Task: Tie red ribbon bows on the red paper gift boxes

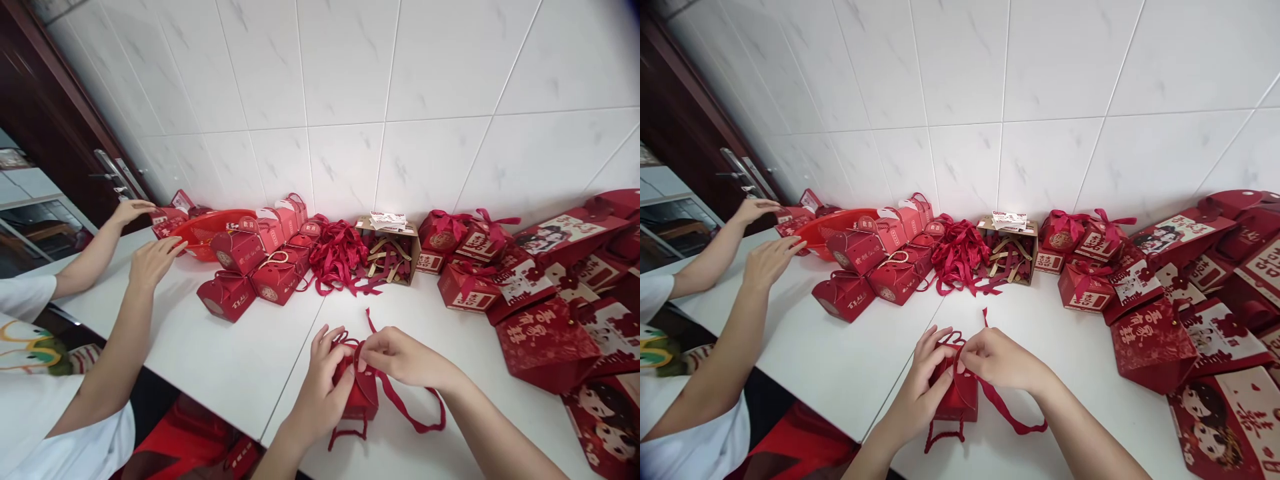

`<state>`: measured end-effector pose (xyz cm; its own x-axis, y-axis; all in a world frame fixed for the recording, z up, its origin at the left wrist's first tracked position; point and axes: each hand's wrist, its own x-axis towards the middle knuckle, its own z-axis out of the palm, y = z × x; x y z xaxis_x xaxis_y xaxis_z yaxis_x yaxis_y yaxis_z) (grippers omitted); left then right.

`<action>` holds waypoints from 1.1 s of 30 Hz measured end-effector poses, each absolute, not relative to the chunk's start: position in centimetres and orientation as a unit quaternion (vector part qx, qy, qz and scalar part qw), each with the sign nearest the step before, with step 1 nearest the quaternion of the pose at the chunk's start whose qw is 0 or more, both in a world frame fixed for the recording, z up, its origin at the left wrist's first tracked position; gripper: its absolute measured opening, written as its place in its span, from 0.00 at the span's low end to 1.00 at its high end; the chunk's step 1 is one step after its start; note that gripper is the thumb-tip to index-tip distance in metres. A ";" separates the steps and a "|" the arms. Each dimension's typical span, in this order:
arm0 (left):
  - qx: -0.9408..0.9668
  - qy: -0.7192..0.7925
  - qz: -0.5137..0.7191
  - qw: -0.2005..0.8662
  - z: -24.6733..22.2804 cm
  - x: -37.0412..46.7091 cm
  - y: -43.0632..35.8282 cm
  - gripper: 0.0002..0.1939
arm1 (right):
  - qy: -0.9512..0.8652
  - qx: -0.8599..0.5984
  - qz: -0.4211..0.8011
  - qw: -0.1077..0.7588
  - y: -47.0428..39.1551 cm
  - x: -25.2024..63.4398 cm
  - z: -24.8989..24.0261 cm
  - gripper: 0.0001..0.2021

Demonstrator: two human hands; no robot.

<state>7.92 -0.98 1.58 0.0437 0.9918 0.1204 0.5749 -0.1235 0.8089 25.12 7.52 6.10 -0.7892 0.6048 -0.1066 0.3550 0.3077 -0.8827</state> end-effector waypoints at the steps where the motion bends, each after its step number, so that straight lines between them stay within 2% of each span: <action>1: 0.663 0.591 0.356 0.290 1.6 8.0 -1.0 0.10 | -0.799 -0.300 0.505 0.124 7.6 25.1 5.9 0.14; 7: 0.660 0.583 0.372 0.293 1.8 8.4 -0.9 0.08 | -0.809 -0.266 0.507 0.132 7.7 25.8 6.2 0.13; 13: 0.649 0.539 0.427 0.326 1.9 8.4 -0.7 0.09 | -0.833 -0.325 0.408 0.184 7.7 26.6 6.7 0.10; 19: 0.616 0.524 0.491 0.324 3.2 8.7 -1.0 0.08 | -0.809 -0.224 0.502 0.206 7.5 25.5 6.8 0.12; 22: 0.614 0.526 0.497 0.317 3.8 8.4 -1.8 0.07 | -0.766 -0.201 0.550 0.266 7.0 25.9 8.0 0.13; 25: 0.628 0.534 0.492 0.279 3.2 7.9 -2.9 0.02 | -0.721 -0.204 0.567 0.344 5.8 27.7 9.5 0.12; 27: 0.633 0.541 0.498 0.243 2.2 7.9 -3.5 0.08 | -0.688 -0.158 0.568 0.424 4.7 29.3 10.3 0.11; 29: 0.618 0.552 0.513 0.225 1.1 8.2 -3.9 0.09 | -0.655 -0.072 0.568 0.493 3.8 30.7 10.7 0.10; 31: 0.583 0.563 0.537 0.233 0.3 8.7 -4.0 0.07 | -0.633 -0.013 0.569 0.525 3.3 31.2 10.7 0.11; 33: 0.533 0.570 0.573 0.253 -0.1 9.2 -4.0 0.06 | -0.638 -0.043 0.572 0.514 3.5 30.6 10.3 0.12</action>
